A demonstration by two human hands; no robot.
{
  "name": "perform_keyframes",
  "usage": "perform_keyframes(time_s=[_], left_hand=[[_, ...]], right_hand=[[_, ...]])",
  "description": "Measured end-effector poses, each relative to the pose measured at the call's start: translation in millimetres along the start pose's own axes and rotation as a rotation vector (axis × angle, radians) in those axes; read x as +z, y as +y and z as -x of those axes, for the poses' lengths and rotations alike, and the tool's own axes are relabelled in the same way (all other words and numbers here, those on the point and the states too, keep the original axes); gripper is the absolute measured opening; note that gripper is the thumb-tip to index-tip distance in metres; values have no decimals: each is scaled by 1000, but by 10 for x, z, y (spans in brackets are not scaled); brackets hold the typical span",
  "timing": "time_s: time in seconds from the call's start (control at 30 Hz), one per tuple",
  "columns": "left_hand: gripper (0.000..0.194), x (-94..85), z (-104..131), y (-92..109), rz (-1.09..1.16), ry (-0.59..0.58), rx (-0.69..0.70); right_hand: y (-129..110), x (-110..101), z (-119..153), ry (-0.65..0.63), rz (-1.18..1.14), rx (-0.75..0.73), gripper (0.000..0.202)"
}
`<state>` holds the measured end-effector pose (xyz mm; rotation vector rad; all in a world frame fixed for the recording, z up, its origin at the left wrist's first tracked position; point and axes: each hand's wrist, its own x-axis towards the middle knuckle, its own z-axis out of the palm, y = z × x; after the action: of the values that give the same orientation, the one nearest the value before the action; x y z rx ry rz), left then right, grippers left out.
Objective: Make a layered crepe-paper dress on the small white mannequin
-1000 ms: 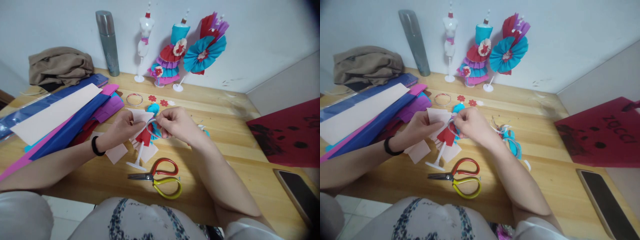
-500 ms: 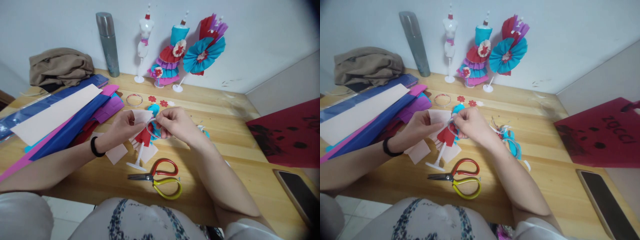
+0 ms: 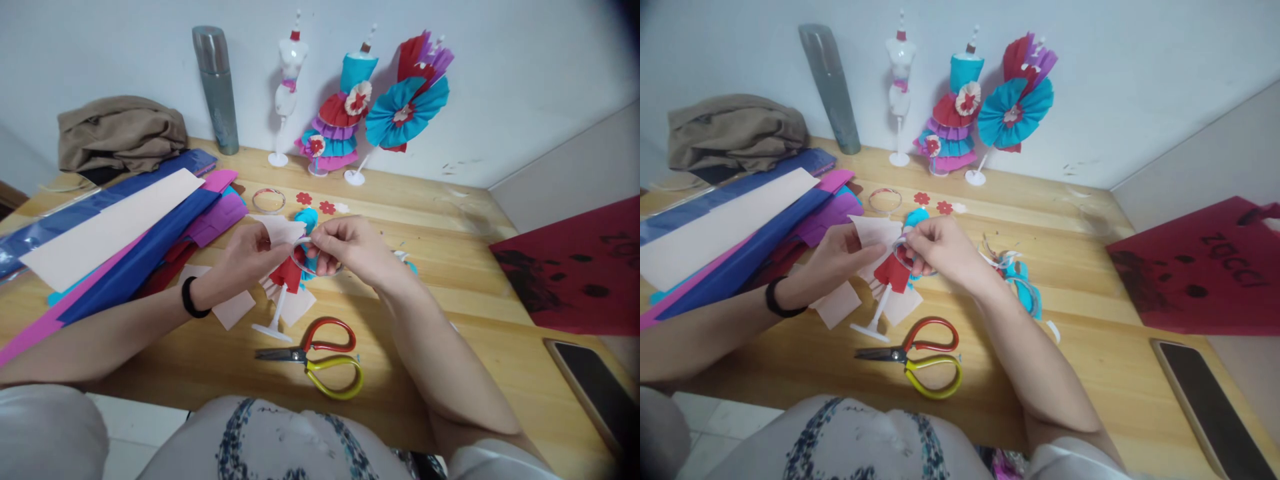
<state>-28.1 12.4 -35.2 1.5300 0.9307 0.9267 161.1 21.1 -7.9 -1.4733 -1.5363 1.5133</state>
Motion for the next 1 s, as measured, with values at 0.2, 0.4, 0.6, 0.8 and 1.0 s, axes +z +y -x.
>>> perform_keyframes(time_s=[0.2, 0.4, 0.6, 0.8, 1.0], left_hand=[[22, 7, -10, -12, 0, 38, -7], [19, 9, -15, -23, 75, 47, -26], [20, -14, -2, 46, 14, 25, -53], [34, -148, 60, 67, -263, 110, -22], [45, -297, 208, -23, -372, 14, -122]], right_hand=[[30, -16, -9, -26, -26, -17, 29], [78, -56, -50, -59, -51, -34, 26], [104, -108, -68, -76, -34, -30, 24], [127, -124, -74, -66, -18, -29, 24], [117, -139, -59, -71, -4, -23, 25]])
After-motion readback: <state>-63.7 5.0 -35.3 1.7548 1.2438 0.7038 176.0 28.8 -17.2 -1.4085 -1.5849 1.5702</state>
